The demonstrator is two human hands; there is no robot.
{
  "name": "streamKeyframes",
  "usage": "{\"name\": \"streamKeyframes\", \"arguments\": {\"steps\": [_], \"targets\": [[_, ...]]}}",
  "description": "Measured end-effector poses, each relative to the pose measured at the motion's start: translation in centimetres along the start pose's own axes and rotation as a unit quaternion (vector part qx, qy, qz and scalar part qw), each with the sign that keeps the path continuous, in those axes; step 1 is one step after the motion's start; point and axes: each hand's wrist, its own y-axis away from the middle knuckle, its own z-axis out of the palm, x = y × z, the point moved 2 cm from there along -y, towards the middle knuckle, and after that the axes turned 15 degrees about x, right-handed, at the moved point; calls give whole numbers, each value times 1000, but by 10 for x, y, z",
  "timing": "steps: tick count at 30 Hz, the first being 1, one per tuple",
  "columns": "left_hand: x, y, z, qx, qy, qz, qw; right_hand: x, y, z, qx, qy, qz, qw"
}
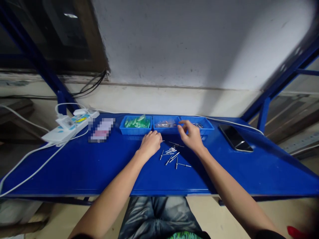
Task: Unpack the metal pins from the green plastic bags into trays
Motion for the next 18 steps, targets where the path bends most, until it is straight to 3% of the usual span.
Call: {"name": "streamKeyframes", "arguments": {"steps": [4,7,18], "targets": [[-3,-5,-2,1,37,5,999,-19,12,14,-141,-26,-58,988],[0,-10,-5,26,117,-2,993,-19,17,18,-202,-30,-82,975],[10,-8,-13,107,214,-37,970,-21,11,11,-148,-33,-87,985]]}}
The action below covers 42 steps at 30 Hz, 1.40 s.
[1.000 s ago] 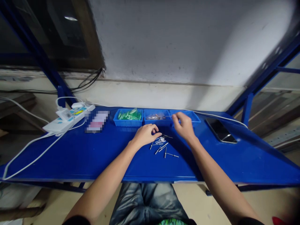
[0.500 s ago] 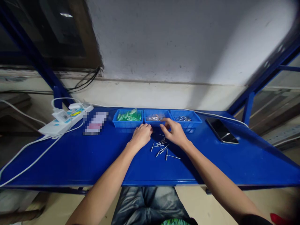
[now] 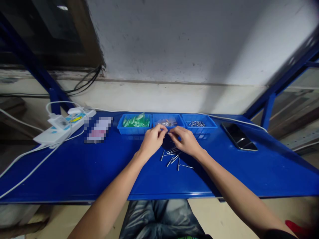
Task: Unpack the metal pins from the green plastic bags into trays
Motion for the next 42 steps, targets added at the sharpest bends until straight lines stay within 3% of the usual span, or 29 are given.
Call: {"name": "streamKeyframes", "arguments": {"steps": [7,11,14,16,19,21,24,27,31,36,42], "targets": [[7,2,-1,6,-47,51,998,-1,-2,-5,22,-27,16,999],[4,4,6,-31,-66,40,997,1,-4,-10,28,-16,4,999],[4,9,17,-78,-106,61,989,16,-8,-25,135,35,37,990],[5,13,25,-113,-139,83,980,33,-8,-36,223,95,88,966],[7,19,33,-150,-183,91,967,56,-6,-44,263,177,155,936],[5,20,33,-147,-213,88,962,61,-5,-42,244,180,165,938],[0,18,28,-120,-222,77,964,51,-5,-30,174,104,126,971],[-6,11,20,-86,-166,68,980,28,-4,-14,63,25,54,996],[-10,4,14,-40,-84,60,994,9,-1,1,-44,-10,-10,999],[-7,5,12,1,-37,27,999,8,-1,-2,-32,-7,-17,999],[0,3,8,-9,-61,60,996,5,-3,-5,-14,-25,4,1000]]}}
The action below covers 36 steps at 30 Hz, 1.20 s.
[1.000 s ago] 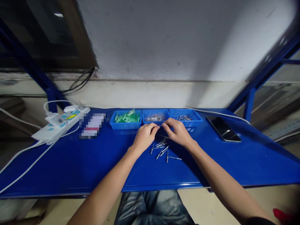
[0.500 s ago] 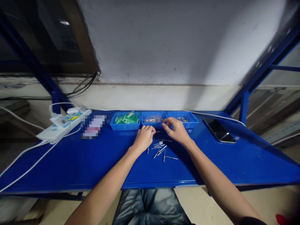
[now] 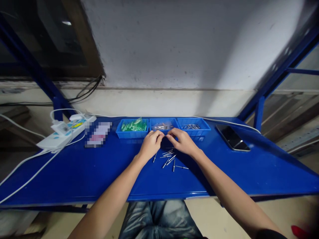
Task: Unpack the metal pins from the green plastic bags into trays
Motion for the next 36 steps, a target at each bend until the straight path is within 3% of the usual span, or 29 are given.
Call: {"name": "streamKeyframes", "arguments": {"steps": [3,6,9,12,14,16,20,23,28,36], "targets": [[0,0,2,-27,-12,-23,999,-3,-2,-2,13,-1,-10,1000],[1,5,8,-83,-17,-33,996,8,-5,-17,116,24,19,993],[6,11,15,-146,-65,-8,987,35,-4,-42,289,93,90,949],[9,15,16,-176,-122,11,977,62,0,-58,349,191,131,908],[9,15,15,-172,-147,25,974,70,1,-58,332,224,141,905],[6,13,13,-153,-158,24,975,64,1,-50,288,205,137,925],[-6,4,4,-102,-132,-15,986,25,-1,-17,94,75,43,992],[-11,-2,-4,-87,-132,-22,987,-3,2,3,-11,47,-28,998],[-6,-5,-11,-97,-134,-15,986,-12,3,8,1,64,-29,998],[0,-6,-16,-65,-104,-24,992,-13,1,2,-3,56,-54,997]]}}
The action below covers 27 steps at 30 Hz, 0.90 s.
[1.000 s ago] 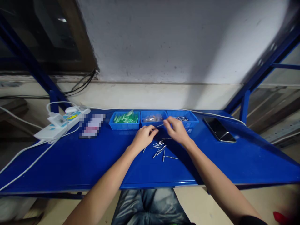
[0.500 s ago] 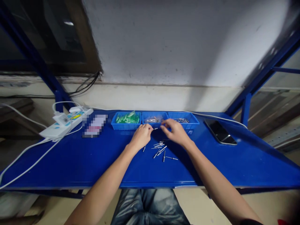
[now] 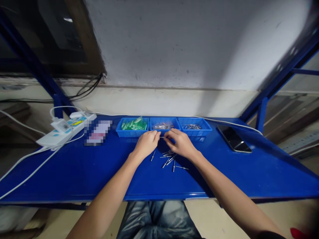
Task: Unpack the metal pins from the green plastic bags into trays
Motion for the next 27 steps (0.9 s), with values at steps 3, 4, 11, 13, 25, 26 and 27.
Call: {"name": "streamKeyframes", "arguments": {"steps": [3,4,11,13,25,26,27], "targets": [[1,1,-3,1,52,-5,999,-1,-1,-1,6,11,10,1000],[1,1,-3,3,64,0,998,-1,-1,-2,7,13,13,1000],[6,0,-6,34,66,-7,997,-9,-3,-6,5,-28,3,1000],[2,-1,-11,-13,78,-24,997,-4,-4,-14,26,-33,7,999],[-27,19,-14,-254,31,-32,966,84,9,-65,113,276,372,879],[-26,18,-12,-235,37,-21,971,77,7,-59,114,242,345,900],[-24,17,-10,-211,41,-8,977,67,4,-51,110,193,305,926]]}}
